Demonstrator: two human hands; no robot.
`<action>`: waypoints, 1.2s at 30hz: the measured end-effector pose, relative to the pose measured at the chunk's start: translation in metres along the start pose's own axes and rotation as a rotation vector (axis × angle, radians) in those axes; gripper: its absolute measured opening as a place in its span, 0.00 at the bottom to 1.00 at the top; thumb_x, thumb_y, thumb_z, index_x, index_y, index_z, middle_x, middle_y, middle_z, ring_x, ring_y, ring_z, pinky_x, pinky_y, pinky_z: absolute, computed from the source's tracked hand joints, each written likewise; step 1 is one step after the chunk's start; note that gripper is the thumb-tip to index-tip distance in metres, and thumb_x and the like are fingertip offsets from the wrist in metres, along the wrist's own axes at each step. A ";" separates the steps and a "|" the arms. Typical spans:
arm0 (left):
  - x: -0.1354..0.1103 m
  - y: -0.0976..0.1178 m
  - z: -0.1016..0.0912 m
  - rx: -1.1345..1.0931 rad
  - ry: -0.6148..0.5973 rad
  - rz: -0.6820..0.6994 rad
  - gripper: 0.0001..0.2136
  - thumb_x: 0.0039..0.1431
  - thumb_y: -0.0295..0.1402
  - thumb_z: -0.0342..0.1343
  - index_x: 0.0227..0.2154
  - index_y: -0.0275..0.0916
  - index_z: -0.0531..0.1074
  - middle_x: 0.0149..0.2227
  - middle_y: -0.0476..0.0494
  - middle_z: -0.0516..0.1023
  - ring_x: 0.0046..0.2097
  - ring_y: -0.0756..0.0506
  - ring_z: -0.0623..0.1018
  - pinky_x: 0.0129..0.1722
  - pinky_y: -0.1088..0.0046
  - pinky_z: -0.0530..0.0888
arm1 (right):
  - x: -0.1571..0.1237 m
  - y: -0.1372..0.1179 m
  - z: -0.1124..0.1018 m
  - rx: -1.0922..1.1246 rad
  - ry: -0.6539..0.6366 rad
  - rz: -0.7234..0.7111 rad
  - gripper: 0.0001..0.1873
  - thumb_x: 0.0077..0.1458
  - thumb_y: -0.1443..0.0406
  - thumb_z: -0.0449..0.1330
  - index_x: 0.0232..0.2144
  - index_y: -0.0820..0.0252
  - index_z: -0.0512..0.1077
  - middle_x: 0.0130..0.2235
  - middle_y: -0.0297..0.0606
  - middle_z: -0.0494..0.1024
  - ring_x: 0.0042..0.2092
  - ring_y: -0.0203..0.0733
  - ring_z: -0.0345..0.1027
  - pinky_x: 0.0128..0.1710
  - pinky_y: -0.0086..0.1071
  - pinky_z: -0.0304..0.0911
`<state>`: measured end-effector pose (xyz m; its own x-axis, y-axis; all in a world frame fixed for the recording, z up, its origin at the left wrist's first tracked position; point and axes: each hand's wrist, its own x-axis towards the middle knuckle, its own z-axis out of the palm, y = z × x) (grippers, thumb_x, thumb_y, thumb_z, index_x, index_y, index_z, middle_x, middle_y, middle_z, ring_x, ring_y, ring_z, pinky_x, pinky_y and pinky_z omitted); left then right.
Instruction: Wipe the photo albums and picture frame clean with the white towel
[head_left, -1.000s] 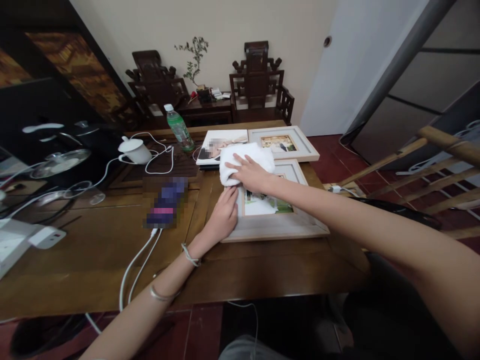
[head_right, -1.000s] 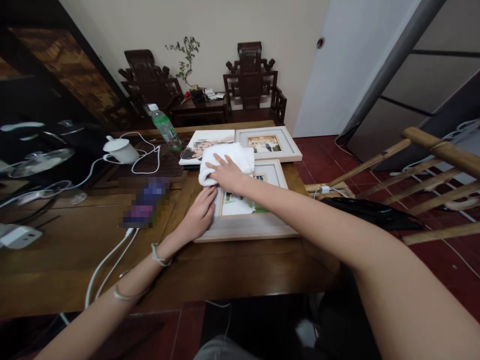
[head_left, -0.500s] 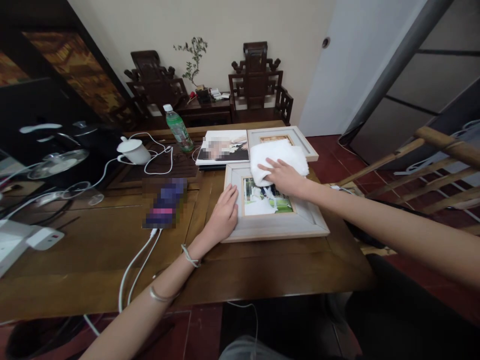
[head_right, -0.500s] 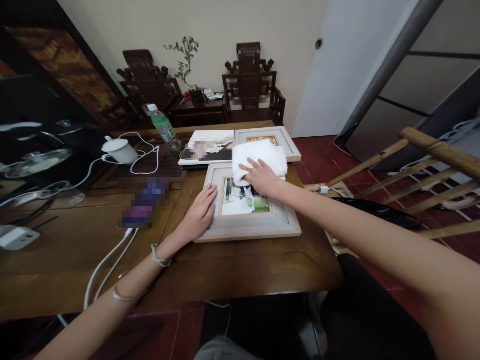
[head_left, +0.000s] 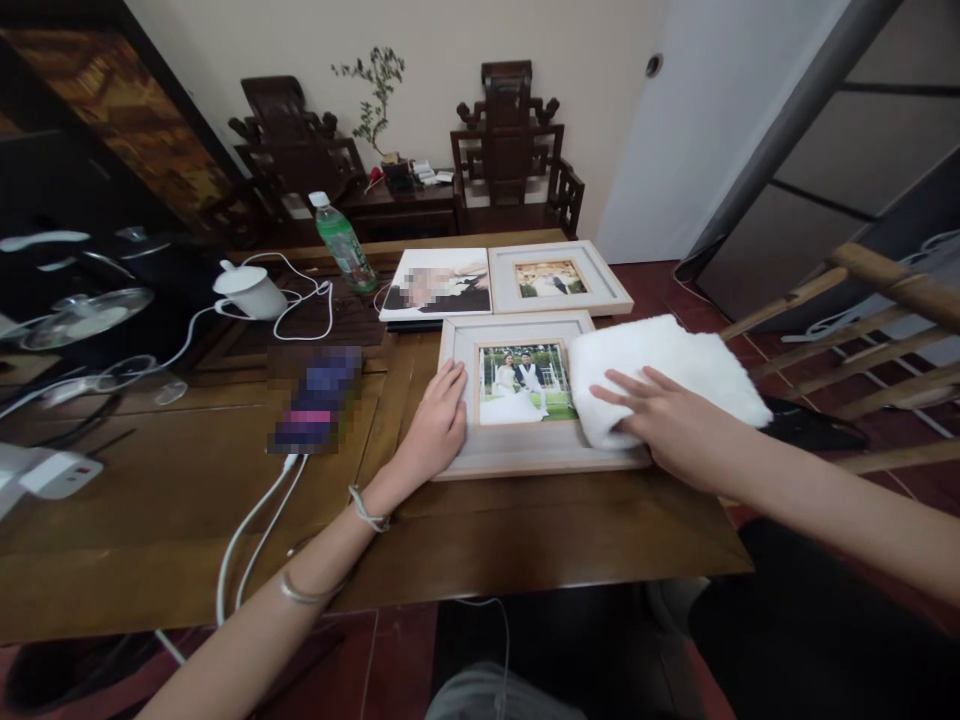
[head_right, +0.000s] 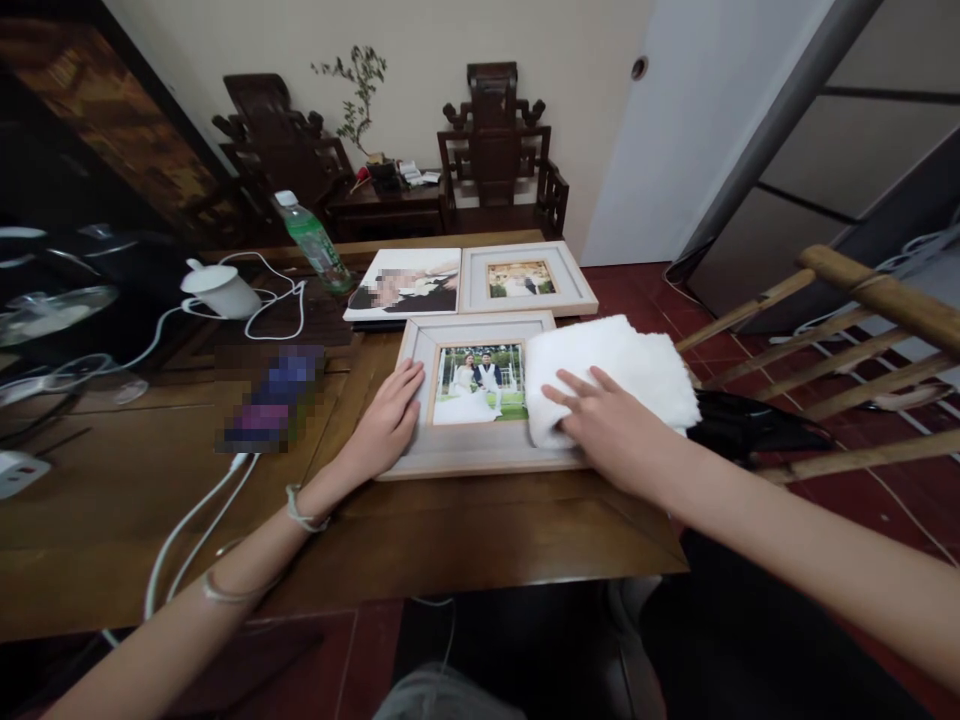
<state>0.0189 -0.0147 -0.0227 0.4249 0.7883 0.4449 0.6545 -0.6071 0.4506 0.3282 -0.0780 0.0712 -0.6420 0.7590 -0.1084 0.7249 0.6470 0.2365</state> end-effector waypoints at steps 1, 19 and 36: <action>0.000 0.000 0.000 -0.003 0.000 -0.001 0.22 0.64 0.28 0.40 0.60 0.29 0.59 0.62 0.30 0.61 0.66 0.38 0.55 0.64 0.50 0.55 | -0.006 -0.008 -0.002 0.004 0.003 -0.005 0.17 0.45 0.77 0.54 0.34 0.59 0.79 0.60 0.46 0.66 0.62 0.57 0.53 0.58 0.56 0.51; 0.001 -0.004 0.002 -0.015 0.002 -0.007 0.21 0.66 0.29 0.37 0.60 0.33 0.59 0.62 0.33 0.62 0.66 0.40 0.55 0.63 0.52 0.57 | 0.079 -0.099 -0.026 0.091 0.040 -0.196 0.14 0.58 0.69 0.54 0.43 0.64 0.77 0.62 0.52 0.62 0.63 0.55 0.52 0.59 0.49 0.53; 0.001 -0.008 0.002 -0.014 -0.007 0.059 0.21 0.64 0.27 0.40 0.59 0.28 0.60 0.62 0.27 0.61 0.66 0.37 0.55 0.63 0.50 0.56 | 0.010 -0.023 -0.015 -0.177 -0.037 0.199 0.14 0.51 0.75 0.59 0.34 0.54 0.80 0.56 0.39 0.71 0.59 0.57 0.60 0.56 0.55 0.56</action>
<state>0.0157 -0.0086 -0.0276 0.4666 0.7518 0.4658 0.6195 -0.6537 0.4345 0.3015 -0.0860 0.0796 -0.4792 0.8743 -0.0774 0.7790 0.4643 0.4215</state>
